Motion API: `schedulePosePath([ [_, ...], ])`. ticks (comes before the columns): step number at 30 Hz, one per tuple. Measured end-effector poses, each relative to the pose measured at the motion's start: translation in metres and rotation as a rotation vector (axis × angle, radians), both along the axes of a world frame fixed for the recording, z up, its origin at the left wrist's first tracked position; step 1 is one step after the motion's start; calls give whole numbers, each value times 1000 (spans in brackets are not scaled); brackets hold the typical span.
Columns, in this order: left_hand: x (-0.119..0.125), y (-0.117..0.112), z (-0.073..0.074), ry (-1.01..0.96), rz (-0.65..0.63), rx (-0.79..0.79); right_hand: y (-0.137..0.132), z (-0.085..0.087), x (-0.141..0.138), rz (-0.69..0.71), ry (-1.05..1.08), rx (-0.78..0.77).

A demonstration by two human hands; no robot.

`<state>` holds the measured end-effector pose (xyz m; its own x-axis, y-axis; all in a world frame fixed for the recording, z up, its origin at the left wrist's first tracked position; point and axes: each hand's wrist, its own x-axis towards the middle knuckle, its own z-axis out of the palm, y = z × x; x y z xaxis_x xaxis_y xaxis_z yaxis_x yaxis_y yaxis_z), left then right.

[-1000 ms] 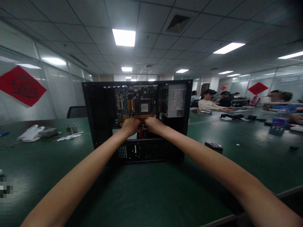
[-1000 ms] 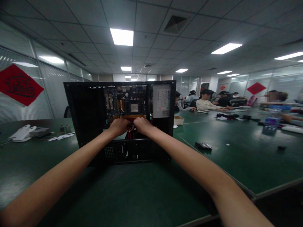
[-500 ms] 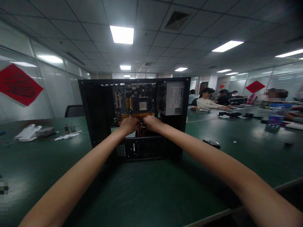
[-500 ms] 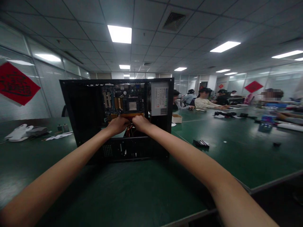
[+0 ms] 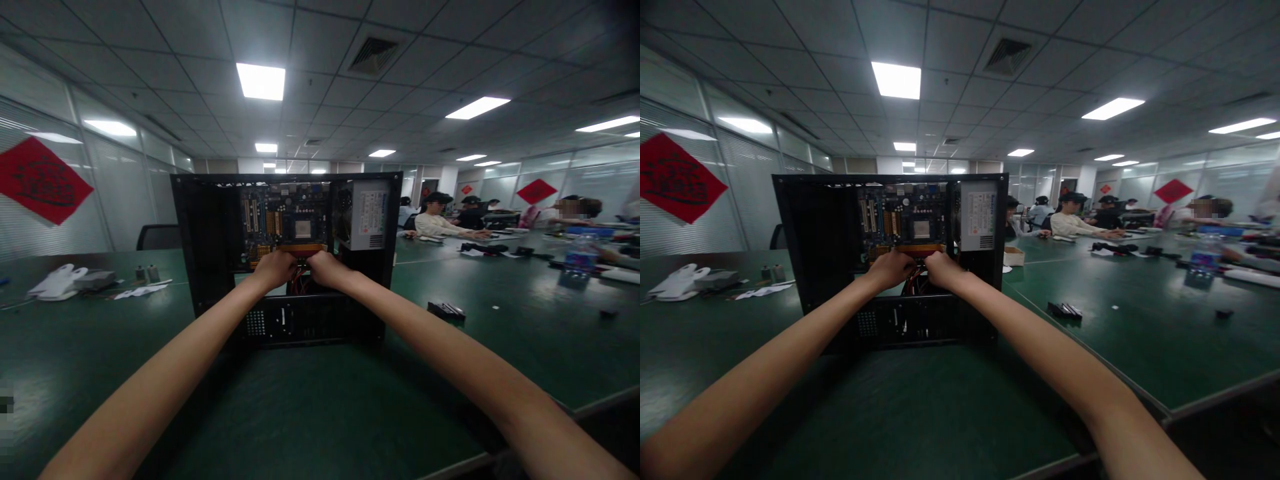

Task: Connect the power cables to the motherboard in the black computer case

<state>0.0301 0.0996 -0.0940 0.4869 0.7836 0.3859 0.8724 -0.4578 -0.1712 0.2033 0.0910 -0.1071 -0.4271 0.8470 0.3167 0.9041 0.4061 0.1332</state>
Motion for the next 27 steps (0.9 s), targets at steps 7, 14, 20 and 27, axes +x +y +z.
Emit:
schedulePosePath([
  [7, 0, 5, -3, -8, -12, 15, 5, 0, 1, -35, -13, 59],
  [14, 1, 5, -1, 4, -2, 13, 11, -1, 0, -44, -40, 59],
  [20, 1, 8, -2, 12, 8, 11, 10, 0, 0, -46, -38, 71],
  [27, -1, 13, -3, -4, -1, 12, 9, 3, -1, -56, -37, 66],
])
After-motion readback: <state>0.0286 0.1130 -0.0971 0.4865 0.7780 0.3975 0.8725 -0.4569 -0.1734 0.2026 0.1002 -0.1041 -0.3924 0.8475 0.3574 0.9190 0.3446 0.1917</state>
